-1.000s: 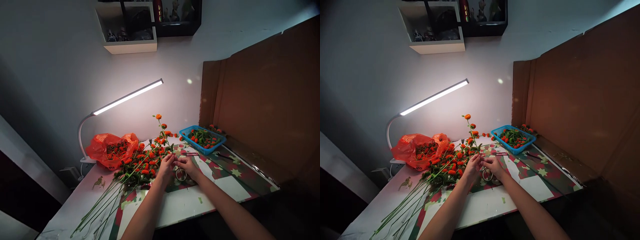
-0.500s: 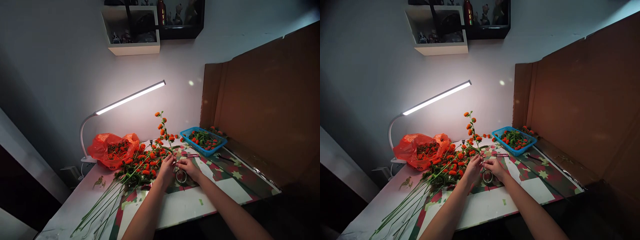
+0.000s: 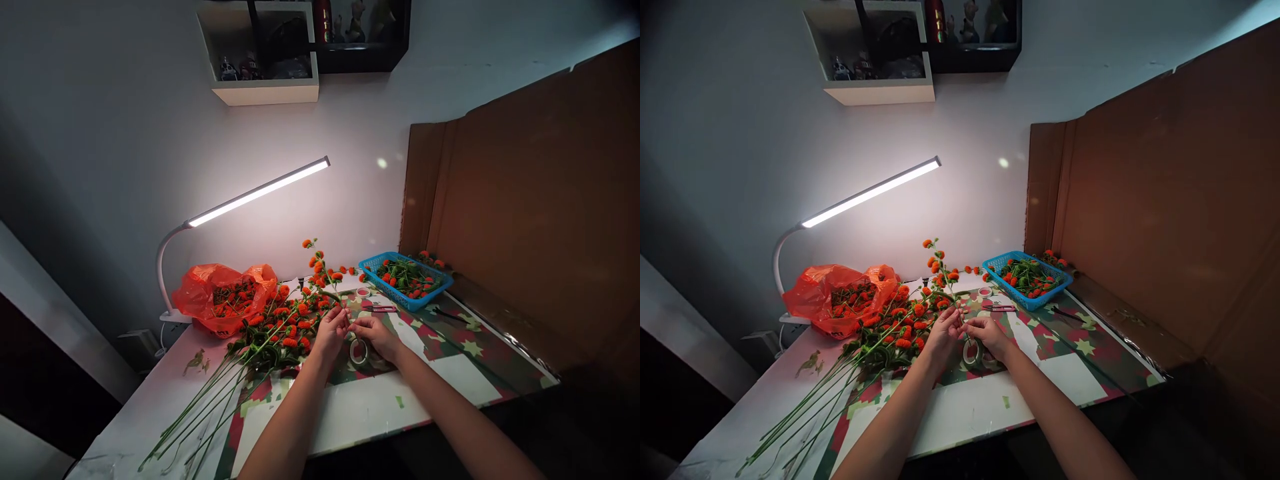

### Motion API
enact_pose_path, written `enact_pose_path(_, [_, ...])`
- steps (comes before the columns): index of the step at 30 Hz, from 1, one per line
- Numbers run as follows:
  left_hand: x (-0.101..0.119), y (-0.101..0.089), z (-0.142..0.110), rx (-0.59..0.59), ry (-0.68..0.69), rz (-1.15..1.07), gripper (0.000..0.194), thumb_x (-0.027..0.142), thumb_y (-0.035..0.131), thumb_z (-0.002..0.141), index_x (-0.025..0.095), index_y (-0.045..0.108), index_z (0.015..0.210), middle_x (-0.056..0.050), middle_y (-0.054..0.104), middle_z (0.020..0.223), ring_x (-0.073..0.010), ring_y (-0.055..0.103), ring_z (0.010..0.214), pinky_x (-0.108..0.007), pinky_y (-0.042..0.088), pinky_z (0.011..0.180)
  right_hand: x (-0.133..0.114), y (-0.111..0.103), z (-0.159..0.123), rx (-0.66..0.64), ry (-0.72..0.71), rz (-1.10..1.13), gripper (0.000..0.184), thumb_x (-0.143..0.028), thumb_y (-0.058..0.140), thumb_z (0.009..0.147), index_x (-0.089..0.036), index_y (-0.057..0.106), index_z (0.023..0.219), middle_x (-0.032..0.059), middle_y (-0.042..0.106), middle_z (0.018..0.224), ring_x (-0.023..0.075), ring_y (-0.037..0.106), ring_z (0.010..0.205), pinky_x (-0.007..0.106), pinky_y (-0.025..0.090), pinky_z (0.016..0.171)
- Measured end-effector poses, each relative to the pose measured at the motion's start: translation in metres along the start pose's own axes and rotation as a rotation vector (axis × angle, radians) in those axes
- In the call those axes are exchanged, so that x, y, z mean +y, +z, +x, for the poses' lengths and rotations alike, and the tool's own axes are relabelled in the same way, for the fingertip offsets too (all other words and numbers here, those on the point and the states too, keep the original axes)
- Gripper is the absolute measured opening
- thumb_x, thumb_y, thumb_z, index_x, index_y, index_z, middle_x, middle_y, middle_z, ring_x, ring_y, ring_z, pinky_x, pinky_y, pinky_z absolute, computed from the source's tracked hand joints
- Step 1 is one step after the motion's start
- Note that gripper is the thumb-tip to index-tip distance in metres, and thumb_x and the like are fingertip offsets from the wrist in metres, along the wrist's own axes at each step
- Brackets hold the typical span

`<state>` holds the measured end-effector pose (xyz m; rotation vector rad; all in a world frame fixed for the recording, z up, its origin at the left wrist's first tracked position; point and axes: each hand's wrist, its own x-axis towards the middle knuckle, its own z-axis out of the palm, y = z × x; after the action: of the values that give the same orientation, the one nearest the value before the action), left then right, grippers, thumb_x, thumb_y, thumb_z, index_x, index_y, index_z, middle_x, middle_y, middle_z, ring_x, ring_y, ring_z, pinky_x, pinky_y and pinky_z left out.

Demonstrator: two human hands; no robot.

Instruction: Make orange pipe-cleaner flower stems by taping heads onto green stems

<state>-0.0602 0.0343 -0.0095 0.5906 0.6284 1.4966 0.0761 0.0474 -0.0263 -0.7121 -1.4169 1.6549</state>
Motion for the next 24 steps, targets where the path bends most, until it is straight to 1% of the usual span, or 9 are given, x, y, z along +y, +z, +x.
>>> enact_pose_path(5, [0.002,0.002,0.0,-0.047,-0.016,-0.036,0.029,0.016,0.079,0.057,0.014,0.063,0.081,-0.001,0.065,0.072,-0.0084,0.058,0.058,-0.019,0.045,0.052,-0.003,0.002,-0.001,0.004,0.009,0.029,0.037,-0.047,0.076,0.058,-0.014,0.068,0.071,-0.0035,0.05,0.057,0.0072,0.038,0.051,0.022,0.03,0.049])
enact_pose_path(10, [0.006,0.005,-0.002,-0.068,-0.016,-0.057,0.025,0.013,0.079,0.057,0.013,0.064,0.076,0.0,0.064,0.069,-0.0052,0.056,0.056,-0.016,0.043,0.053,-0.002,0.0,0.0,0.026,0.024,0.035,0.037,-0.045,0.078,0.057,-0.013,0.068,0.072,-0.0032,0.052,0.057,0.0072,0.039,0.051,0.022,0.029,0.05])
enact_pose_path(15, [0.008,0.007,-0.003,-0.081,-0.033,-0.05,0.023,0.011,0.079,0.057,0.013,0.063,0.074,0.0,0.062,0.068,-0.0045,0.054,0.055,-0.015,0.04,0.049,-0.001,-0.002,0.001,0.023,0.044,0.018,0.034,-0.044,0.078,0.057,-0.013,0.069,0.07,-0.0022,0.054,0.057,0.008,0.042,0.051,0.022,0.029,0.049])
enact_pose_path(19, [0.008,0.007,-0.003,-0.078,-0.05,-0.043,0.023,0.01,0.078,0.057,0.012,0.062,0.073,0.0,0.061,0.067,-0.0038,0.052,0.051,-0.015,0.038,0.045,-0.007,-0.002,-0.002,-0.032,0.044,-0.014,0.035,-0.042,0.078,0.058,-0.012,0.07,0.074,-0.0012,0.056,0.06,0.0084,0.043,0.053,0.023,0.03,0.051])
enact_pose_path(22, [0.008,0.007,-0.002,-0.073,-0.047,-0.033,0.022,0.01,0.078,0.057,0.012,0.064,0.074,0.0,0.062,0.067,-0.004,0.052,0.052,-0.015,0.037,0.045,-0.012,-0.004,-0.004,-0.086,0.052,-0.037,0.035,-0.041,0.077,0.059,-0.012,0.071,0.078,-0.0021,0.054,0.059,0.0072,0.04,0.052,0.023,0.028,0.05])
enact_pose_path(24, [0.009,0.007,-0.001,-0.065,-0.044,-0.019,0.022,0.011,0.078,0.057,0.012,0.064,0.075,0.0,0.063,0.068,-0.0046,0.053,0.052,-0.016,0.038,0.046,-0.013,-0.005,-0.004,-0.098,0.054,-0.059,0.035,-0.041,0.076,0.06,-0.011,0.071,0.077,-0.0021,0.053,0.058,0.0065,0.037,0.052,0.022,0.026,0.049])
